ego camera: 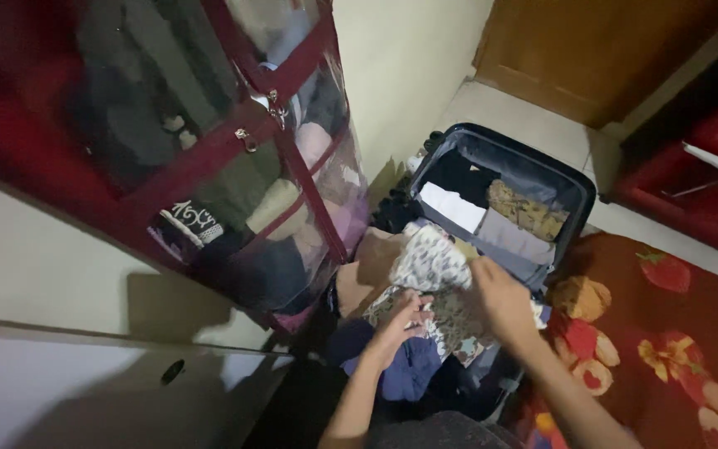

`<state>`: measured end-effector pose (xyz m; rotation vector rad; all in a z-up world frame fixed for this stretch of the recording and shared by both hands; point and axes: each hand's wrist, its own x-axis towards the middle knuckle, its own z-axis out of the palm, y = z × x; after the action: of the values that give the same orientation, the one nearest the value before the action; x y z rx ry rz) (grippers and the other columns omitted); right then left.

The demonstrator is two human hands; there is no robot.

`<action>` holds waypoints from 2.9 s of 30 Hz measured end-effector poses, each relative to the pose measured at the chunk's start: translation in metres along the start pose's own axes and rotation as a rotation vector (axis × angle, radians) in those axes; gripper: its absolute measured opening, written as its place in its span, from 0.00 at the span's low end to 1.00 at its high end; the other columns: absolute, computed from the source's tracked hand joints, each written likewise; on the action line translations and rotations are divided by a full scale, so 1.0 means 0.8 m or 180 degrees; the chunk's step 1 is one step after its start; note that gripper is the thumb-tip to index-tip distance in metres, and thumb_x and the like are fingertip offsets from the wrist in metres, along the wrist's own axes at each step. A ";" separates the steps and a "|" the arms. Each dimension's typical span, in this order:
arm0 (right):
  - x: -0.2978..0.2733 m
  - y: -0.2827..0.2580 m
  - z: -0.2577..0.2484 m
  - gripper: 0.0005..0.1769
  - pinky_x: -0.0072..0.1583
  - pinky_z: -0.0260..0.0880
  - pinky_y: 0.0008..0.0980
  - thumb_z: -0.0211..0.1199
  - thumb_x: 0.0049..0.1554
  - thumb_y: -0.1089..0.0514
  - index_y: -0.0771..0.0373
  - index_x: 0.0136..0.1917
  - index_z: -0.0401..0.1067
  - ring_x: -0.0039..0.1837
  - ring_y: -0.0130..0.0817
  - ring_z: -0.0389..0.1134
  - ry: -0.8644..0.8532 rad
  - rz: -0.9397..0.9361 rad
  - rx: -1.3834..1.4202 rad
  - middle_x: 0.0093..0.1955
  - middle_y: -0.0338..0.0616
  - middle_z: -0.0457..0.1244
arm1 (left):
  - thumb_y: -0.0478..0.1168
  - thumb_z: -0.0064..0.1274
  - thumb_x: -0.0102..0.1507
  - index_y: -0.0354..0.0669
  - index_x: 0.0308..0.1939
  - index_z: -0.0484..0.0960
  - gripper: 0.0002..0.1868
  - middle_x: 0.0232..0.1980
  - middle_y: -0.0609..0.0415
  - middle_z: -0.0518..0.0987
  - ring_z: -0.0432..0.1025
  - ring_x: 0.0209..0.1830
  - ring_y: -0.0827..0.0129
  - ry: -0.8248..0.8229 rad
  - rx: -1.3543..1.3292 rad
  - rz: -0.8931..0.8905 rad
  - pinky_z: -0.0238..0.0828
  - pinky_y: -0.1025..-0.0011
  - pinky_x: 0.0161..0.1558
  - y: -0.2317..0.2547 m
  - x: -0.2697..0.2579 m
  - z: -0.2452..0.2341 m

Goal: Packing several items of clothing into a black suitcase.

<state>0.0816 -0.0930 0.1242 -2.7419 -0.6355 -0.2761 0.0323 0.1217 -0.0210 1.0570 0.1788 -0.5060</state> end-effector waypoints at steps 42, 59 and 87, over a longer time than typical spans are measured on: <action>-0.087 -0.075 0.084 0.38 0.71 0.50 0.58 0.54 0.61 0.39 0.37 0.81 0.47 0.76 0.62 0.47 -0.0242 -0.0028 -0.0145 0.82 0.50 0.43 | 0.57 0.48 0.67 0.37 0.57 0.78 0.27 0.52 0.36 0.83 0.77 0.53 0.44 0.2058 0.1797 0.0916 0.71 0.58 0.54 -0.032 0.115 -0.098; -0.028 -0.110 0.004 0.53 0.70 0.56 0.54 0.72 0.49 0.35 0.55 0.78 0.52 0.72 0.57 0.54 -0.0486 0.0328 0.0637 0.75 0.57 0.53 | 0.53 0.54 0.65 0.34 0.53 0.81 0.24 0.48 0.40 0.84 0.78 0.48 0.52 0.2055 0.1203 0.1368 0.73 0.61 0.51 0.015 0.091 -0.048; 0.024 0.106 0.111 0.54 0.64 0.65 0.50 0.65 0.58 0.33 0.68 0.80 0.45 0.68 0.59 0.62 -0.1060 0.1079 0.1060 0.72 0.70 0.54 | 0.65 0.53 0.63 0.41 0.76 0.55 0.47 0.78 0.46 0.62 0.60 0.76 0.56 0.1264 0.0723 0.0339 0.57 0.59 0.71 -0.244 -0.078 -0.159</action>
<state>0.1472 -0.1273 0.0244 -2.5253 -0.2516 0.3405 -0.1035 0.1752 -0.2133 1.3764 0.4201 -0.2179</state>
